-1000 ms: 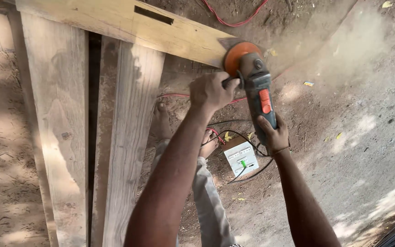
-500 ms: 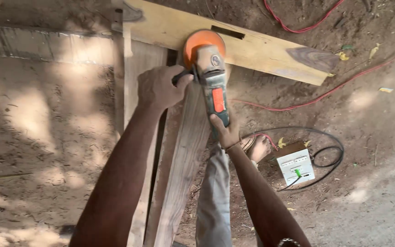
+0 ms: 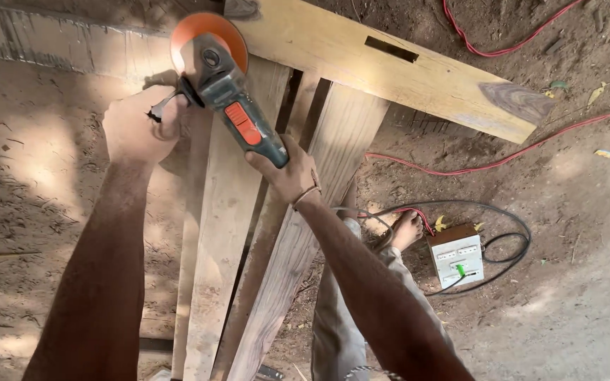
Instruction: The person is sanding a large wooden beam using an angle grinder with a sanding disc attachment.
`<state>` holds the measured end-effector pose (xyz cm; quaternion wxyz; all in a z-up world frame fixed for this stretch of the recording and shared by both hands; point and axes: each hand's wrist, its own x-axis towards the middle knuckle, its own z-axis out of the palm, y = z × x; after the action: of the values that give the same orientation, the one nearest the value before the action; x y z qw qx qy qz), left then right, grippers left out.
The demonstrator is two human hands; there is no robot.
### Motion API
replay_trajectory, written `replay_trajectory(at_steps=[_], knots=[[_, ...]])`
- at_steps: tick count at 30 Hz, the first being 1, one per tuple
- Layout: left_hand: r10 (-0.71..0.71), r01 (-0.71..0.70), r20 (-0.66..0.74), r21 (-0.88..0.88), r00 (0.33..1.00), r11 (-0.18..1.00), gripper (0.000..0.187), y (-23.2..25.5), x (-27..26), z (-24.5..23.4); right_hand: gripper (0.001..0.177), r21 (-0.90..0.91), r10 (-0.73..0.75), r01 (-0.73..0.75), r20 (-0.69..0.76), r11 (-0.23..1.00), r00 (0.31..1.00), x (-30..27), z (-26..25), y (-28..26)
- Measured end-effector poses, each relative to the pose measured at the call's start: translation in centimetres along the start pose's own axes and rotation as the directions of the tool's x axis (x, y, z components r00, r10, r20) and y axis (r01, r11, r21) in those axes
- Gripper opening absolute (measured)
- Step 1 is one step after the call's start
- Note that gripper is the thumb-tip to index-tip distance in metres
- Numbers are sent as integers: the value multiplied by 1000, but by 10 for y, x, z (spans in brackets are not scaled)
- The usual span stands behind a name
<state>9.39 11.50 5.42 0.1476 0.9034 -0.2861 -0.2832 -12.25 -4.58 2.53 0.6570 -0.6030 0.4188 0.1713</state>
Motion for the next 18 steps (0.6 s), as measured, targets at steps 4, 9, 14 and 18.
replay_trajectory(at_steps=[4, 9, 14, 18], knots=[[-235, 250, 88, -240, 968, 938, 22, 49, -6, 40, 77, -82, 6, -10, -49, 997, 999, -18, -49, 28], [-134, 135, 18, -145, 991, 980, 23, 136, -13, 77, 69, -266, -78, 30, -171, 963, 982, -56, -129, 58], [-176, 189, 120, -110, 977, 976, 29, 179, -27, 114, 64, -306, -60, -4, -199, 952, 978, -83, -177, 81], [-112, 131, 93, -233, 989, 964, 28, 209, -37, 145, 67, -302, -33, -50, -264, 952, 964, -103, -203, 115]])
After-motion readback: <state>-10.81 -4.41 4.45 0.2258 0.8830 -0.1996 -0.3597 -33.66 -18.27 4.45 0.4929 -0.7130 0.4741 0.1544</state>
